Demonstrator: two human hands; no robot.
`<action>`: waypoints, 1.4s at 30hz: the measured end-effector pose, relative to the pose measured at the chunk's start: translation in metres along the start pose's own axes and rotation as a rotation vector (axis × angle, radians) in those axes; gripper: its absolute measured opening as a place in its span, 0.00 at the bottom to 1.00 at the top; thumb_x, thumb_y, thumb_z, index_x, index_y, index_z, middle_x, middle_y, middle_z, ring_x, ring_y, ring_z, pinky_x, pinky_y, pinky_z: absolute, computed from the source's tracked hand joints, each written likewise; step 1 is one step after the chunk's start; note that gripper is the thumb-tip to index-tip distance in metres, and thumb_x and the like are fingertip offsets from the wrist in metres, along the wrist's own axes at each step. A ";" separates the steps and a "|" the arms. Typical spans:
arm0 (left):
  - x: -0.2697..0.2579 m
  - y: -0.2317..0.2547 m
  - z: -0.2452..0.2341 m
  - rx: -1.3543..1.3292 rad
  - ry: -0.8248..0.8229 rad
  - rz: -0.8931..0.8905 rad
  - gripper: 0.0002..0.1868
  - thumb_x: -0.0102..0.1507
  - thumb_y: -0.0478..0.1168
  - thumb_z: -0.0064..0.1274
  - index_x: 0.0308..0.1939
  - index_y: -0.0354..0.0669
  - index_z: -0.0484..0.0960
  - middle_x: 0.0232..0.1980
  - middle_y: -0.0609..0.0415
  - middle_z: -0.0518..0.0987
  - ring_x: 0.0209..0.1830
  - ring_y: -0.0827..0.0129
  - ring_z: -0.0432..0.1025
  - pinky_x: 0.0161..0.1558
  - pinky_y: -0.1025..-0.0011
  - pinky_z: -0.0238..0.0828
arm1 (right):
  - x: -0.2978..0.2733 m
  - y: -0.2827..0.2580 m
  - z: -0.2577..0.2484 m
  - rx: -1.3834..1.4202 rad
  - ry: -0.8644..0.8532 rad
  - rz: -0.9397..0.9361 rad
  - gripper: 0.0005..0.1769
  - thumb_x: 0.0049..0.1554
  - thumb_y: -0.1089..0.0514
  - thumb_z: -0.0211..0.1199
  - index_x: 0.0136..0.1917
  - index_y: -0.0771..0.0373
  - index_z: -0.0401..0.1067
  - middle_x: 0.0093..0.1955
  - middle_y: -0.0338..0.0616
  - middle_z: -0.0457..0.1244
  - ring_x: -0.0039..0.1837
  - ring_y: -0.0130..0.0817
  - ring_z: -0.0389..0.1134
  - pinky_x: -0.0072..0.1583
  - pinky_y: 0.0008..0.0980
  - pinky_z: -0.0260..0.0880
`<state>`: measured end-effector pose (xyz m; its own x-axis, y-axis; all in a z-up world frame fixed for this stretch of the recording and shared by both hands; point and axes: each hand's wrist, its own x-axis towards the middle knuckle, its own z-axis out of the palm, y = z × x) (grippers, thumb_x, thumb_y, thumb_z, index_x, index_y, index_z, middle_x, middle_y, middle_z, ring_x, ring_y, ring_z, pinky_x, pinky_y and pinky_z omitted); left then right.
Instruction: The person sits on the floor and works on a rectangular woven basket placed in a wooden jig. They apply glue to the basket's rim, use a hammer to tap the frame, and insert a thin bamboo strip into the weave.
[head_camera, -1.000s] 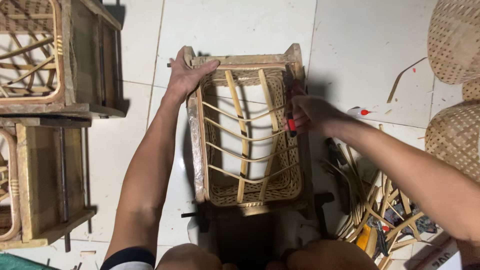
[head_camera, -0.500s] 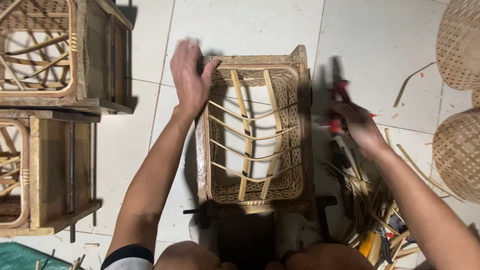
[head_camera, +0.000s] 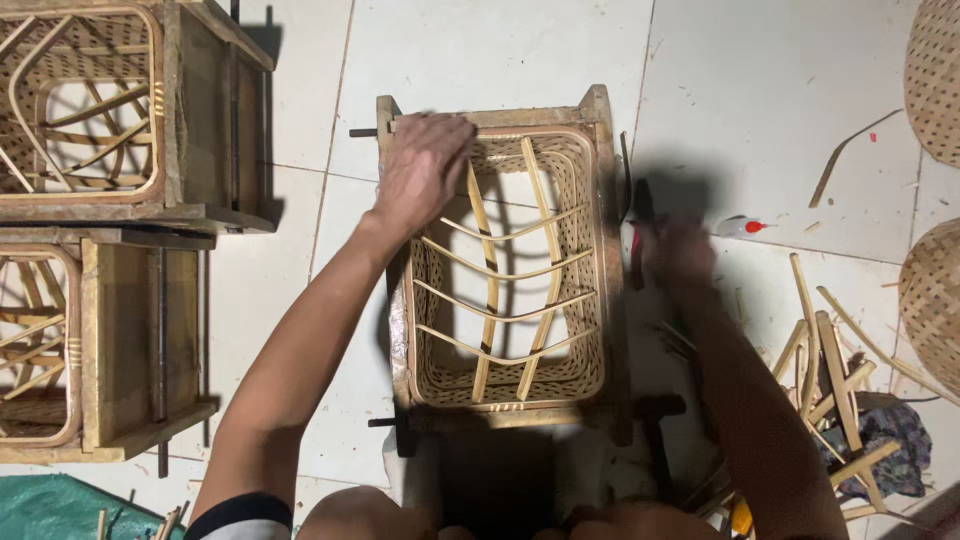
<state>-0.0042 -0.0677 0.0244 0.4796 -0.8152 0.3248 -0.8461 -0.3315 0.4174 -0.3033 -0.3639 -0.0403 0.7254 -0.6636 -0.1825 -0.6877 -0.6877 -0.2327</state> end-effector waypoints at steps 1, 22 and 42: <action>0.006 0.004 0.005 -0.025 -0.003 0.022 0.15 0.72 0.35 0.55 0.62 0.38 0.80 0.66 0.43 0.77 0.70 0.53 0.68 0.76 0.47 0.52 | 0.000 -0.021 -0.019 0.140 0.098 -0.071 0.27 0.64 0.37 0.58 0.54 0.65 0.75 0.50 0.56 0.67 0.50 0.46 0.70 0.52 0.51 0.73; 0.035 0.009 0.069 0.340 -0.163 0.237 0.41 0.59 0.26 0.53 0.76 0.54 0.68 0.78 0.57 0.65 0.78 0.49 0.57 0.76 0.43 0.48 | 0.065 -0.218 0.013 0.512 -0.073 -0.136 0.17 0.62 0.62 0.48 0.54 0.75 0.73 0.51 0.72 0.67 0.55 0.64 0.70 0.59 0.54 0.69; -0.005 -0.027 -0.005 0.213 -0.104 0.090 0.37 0.57 0.24 0.52 0.72 0.48 0.75 0.72 0.50 0.71 0.74 0.51 0.61 0.74 0.45 0.50 | 0.037 -0.281 -0.029 0.538 -0.568 -0.185 0.21 0.68 0.51 0.44 0.66 0.70 0.62 0.47 0.57 0.70 0.45 0.46 0.75 0.49 0.45 0.77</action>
<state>0.0176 -0.0522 0.0154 0.3826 -0.8870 0.2585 -0.9197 -0.3389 0.1984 -0.0846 -0.2038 0.0465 0.8297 -0.2017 -0.5205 -0.5516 -0.4397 -0.7088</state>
